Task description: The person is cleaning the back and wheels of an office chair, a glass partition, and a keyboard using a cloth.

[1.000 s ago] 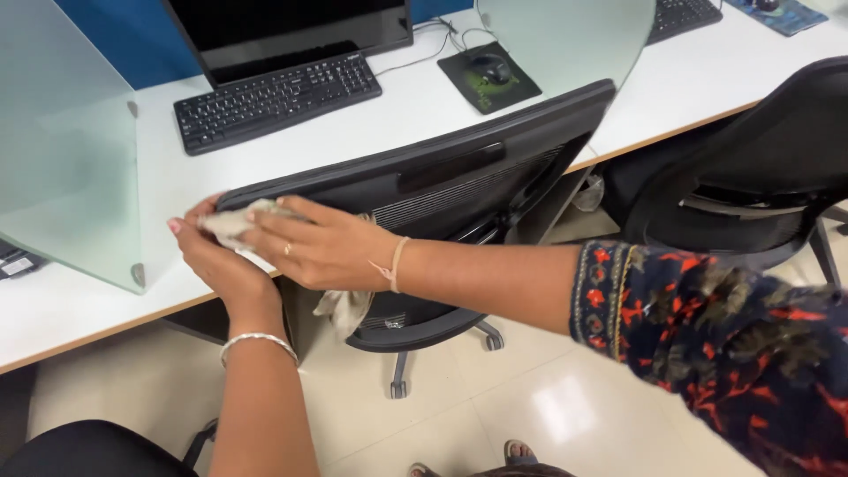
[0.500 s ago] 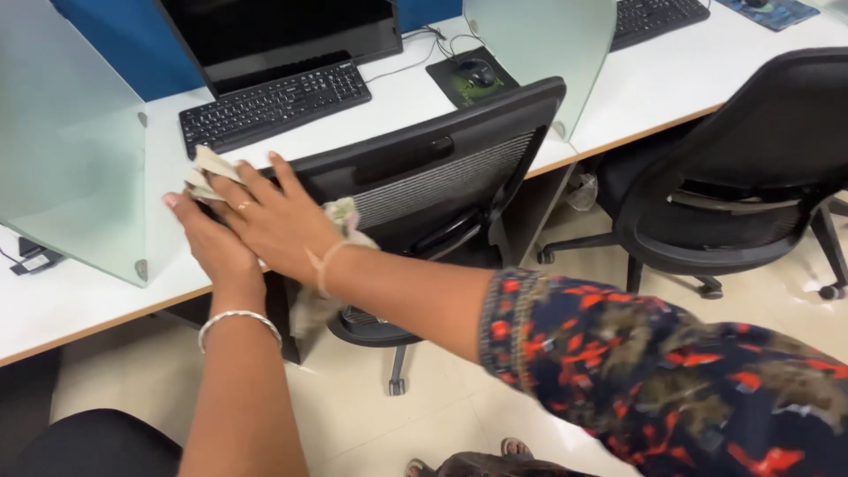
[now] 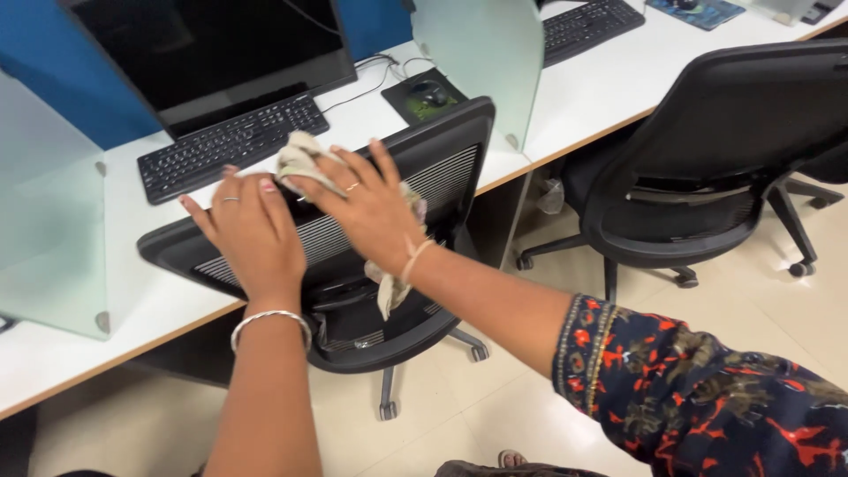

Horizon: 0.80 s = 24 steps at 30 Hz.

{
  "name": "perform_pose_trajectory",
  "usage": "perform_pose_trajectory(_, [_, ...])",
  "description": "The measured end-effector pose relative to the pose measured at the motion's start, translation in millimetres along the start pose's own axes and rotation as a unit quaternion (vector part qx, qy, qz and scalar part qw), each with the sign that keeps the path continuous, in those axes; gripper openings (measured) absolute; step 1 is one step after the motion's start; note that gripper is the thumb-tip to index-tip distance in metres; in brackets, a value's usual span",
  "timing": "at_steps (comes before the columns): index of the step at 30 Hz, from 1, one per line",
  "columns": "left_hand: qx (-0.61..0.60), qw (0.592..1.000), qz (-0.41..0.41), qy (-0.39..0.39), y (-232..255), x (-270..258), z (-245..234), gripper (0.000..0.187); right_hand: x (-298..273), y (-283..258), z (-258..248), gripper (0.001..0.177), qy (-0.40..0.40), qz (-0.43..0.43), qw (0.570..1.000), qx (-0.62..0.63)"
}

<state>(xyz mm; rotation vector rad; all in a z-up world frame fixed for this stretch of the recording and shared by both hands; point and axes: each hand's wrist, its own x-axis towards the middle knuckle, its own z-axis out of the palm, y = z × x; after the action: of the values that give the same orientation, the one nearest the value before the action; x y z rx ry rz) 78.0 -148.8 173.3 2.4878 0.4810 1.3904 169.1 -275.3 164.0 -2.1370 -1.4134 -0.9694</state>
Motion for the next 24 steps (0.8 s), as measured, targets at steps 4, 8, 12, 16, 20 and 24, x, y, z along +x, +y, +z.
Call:
perform_pose_trajectory(4, [0.038, 0.996, -0.063, -0.054, 29.8, 4.9, 19.2, 0.035, 6.9, 7.2, 2.7, 0.049, -0.009, 0.014, 0.997, 0.072])
perform_pose_trajectory(8, [0.088, 0.995, -0.050, 0.004, 31.4, 4.0, 31.7, 0.043, -0.5, 55.1, -20.9, 0.054, -0.014, 0.027, 0.995, 0.099])
perform_pose_trajectory(12, [0.231, 0.971, -0.055, -0.034, 44.5, 13.4, 32.3, 0.059, -15.5, 99.0, -13.5, 0.053, 0.012, 0.097, 0.993, 0.072])
perform_pose_trajectory(16, [0.231, 0.961, -0.092, -0.123, 57.2, 32.8, 49.0, 0.058, -5.1, 79.3, -13.6, 0.052, 0.029, 0.101, 0.989, 0.106])
perform_pose_trajectory(20, [0.270, 0.958, -0.009, -0.095, 61.5, 32.3, 62.9, 0.059, -1.9, 80.5, -27.0, 0.054, -0.001, 0.056, 0.986, 0.157])
perform_pose_trajectory(24, [0.288, 0.953, -0.017, -0.092, 68.0, 32.1, 61.5, 0.062, -18.6, 132.2, -26.1, 0.062, 0.007, 0.065, 0.993, 0.097])
